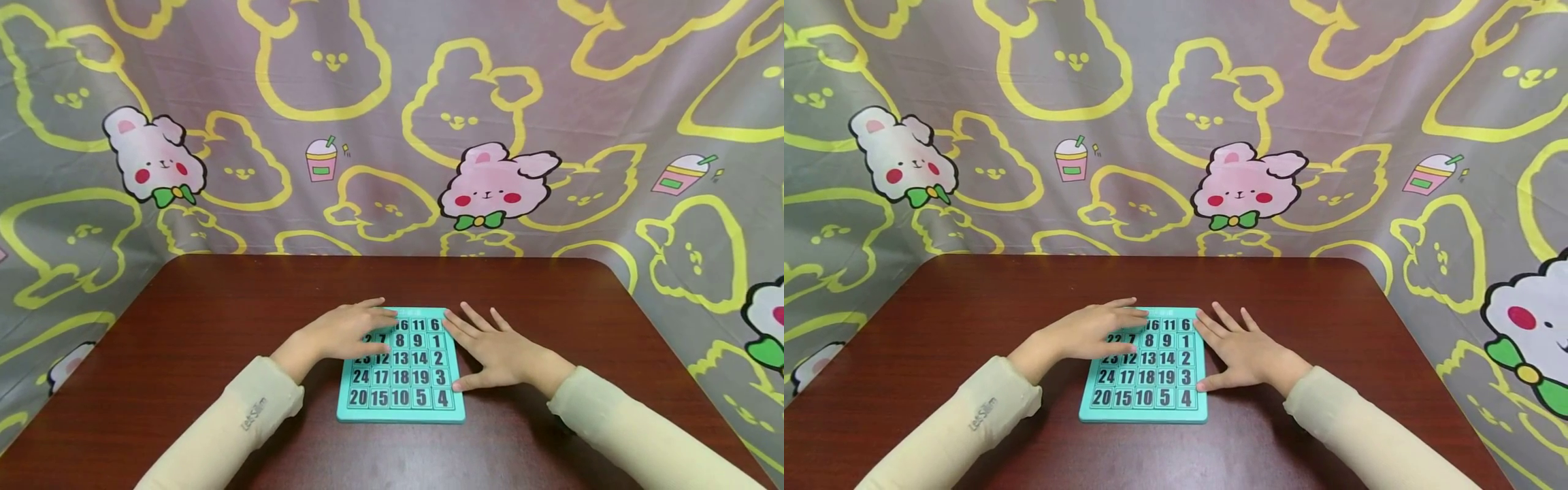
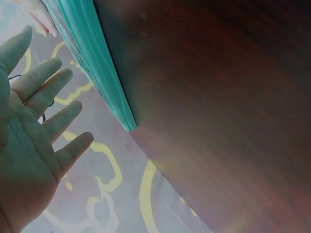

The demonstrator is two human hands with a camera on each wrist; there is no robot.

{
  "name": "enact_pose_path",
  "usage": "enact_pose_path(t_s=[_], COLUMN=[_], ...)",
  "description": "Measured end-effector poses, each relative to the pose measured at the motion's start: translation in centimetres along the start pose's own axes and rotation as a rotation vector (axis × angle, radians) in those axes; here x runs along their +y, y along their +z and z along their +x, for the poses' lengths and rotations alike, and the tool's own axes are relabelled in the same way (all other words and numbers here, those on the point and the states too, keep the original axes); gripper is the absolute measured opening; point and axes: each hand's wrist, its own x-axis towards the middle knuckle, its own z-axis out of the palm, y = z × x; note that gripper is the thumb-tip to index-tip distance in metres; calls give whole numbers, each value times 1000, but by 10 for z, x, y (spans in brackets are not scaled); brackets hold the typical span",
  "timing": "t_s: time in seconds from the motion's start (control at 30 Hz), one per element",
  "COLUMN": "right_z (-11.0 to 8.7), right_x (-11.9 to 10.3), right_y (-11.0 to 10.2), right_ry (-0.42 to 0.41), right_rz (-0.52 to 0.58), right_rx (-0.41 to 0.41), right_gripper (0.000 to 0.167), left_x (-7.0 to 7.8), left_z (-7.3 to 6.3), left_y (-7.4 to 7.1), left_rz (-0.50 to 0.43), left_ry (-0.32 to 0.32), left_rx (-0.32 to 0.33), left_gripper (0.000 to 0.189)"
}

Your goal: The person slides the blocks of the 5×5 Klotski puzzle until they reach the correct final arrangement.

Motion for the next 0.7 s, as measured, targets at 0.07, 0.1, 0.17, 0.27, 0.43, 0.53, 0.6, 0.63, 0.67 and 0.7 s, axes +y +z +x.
enact_pose_path(t_s=[0.07,0.1,0.17,0.27,0.43,0.53,0.6,0.63,0.67,0.7], right_z=[0,0,0,0,0,1,1,0,0,0], right_x=[0,0,1,1,1,1,1,0,0,1], right_y=[0,0,0,-1,-2,-2,-2,-2,-2,-2], right_ry=[2,3,5,13,18,18,19,20,20,20], right_rz=[1,1,1,0,6,9,13,17,18,17], right_rx=[-1,-2,-4,-11,-14,-12,-13,-15,-14,-13], right_gripper=[115,114,114,114,114,114,114,114,114,114], left_x=[2,3,6,8,12,13,12,12,11,11], left_z=[3,5,8,12,15,15,14,14,14,13], left_y=[0,1,1,3,5,6,6,6,5,5], left_rz=[7,11,15,17,30,35,31,27,24,23], left_ry=[-1,1,1,3,-5,-14,-22,-26,-30,-34], left_rx=[-7,-7,-8,-15,-38,-43,-48,-50,-52,-56], left_gripper=[56,56,55,55,57,57,57,57,57,58])
